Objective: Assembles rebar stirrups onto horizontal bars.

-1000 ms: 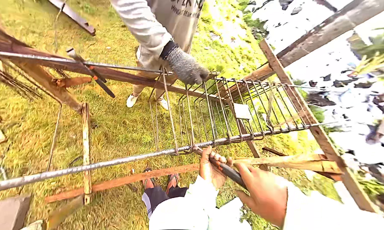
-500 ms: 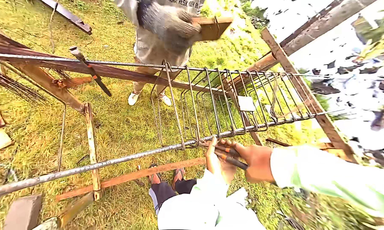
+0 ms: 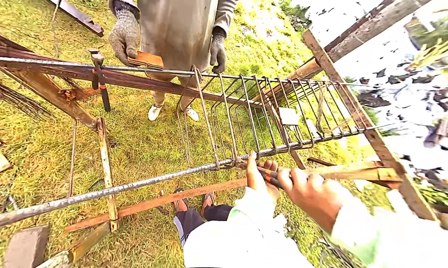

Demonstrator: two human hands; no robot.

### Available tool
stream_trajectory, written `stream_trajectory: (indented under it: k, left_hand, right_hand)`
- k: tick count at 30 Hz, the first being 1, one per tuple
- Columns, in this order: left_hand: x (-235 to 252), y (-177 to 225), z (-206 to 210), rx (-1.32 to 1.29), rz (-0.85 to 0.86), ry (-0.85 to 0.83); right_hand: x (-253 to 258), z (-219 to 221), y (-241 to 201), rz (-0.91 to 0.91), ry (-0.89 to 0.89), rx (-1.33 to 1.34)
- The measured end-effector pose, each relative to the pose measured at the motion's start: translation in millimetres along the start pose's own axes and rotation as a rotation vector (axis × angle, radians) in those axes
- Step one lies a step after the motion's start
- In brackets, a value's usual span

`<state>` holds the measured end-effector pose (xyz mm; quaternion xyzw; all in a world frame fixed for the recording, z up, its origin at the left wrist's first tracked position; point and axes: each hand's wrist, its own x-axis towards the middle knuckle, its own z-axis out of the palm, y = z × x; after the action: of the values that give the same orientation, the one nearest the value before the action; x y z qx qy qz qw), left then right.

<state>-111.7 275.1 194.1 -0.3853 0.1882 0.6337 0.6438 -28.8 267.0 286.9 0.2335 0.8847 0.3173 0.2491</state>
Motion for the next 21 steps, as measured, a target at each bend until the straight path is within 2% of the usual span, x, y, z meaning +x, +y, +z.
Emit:
stream_trajectory:
  k: [1, 3, 4, 5, 8, 9, 11, 13, 15, 16, 18, 20, 21]
  left_hand:
    - [4.6, 0.5, -2.5, 0.025, 0.014, -0.028]
    - [14.1, 0.2, -17.8, 0.059, 0.038, -0.122]
    - [17.3, 0.8, -30.3, 0.012, 0.014, -0.210]
    - [16.5, 3.0, -37.2, -0.031, -0.004, -0.278]
    - [-2.3, 1.7, -17.3, -0.019, 0.014, -0.162]
    - [1.3, -2.8, -11.5, -0.014, 0.041, -0.141]
    - [3.1, -4.4, 3.0, -0.023, 0.077, -0.111]
    - [-0.7, -3.8, 7.7, -0.029, 0.070, -0.081]
    - [-9.4, -3.1, 11.3, 0.023, 0.063, -0.051]
    - [-20.4, -4.9, 17.0, 0.066, 0.079, 0.014]
    - [-52.6, -15.7, 38.1, 0.147, 0.107, 0.227]
    - [-26.0, -8.8, 6.2, 0.195, 0.064, 0.003]
    - [-16.8, -5.9, -7.8, 0.190, 0.056, -0.075]
  right_hand:
    - [10.4, -10.6, 1.0, 0.030, -0.147, 0.106]
    - [41.1, -46.3, 13.9, 0.065, -0.678, 0.401]
    - [56.2, -50.3, 23.6, 0.070, -0.872, 0.513]
    - [65.6, -45.6, 31.7, 0.072, -0.971, 0.641]
    - [65.7, -5.7, 56.9, 0.062, -1.174, 1.254]
    - [61.5, 6.4, 63.1, 0.068, -1.197, 1.333]
    - [60.3, -16.8, 68.0, 0.086, -1.112, 1.136]
    - [45.0, -53.1, 53.2, 0.149, -0.898, 0.777]
    - [22.7, -63.2, 33.1, 0.194, -0.663, 0.519]
    - [20.1, -65.5, 29.0, 0.205, -0.652, 0.507]
    - [30.7, -61.1, 35.4, 0.182, -0.764, 0.648]
    - [43.2, -30.3, 42.5, 0.213, -0.834, 0.843]
    - [43.2, -3.7, 38.4, 0.314, -0.841, 0.985]
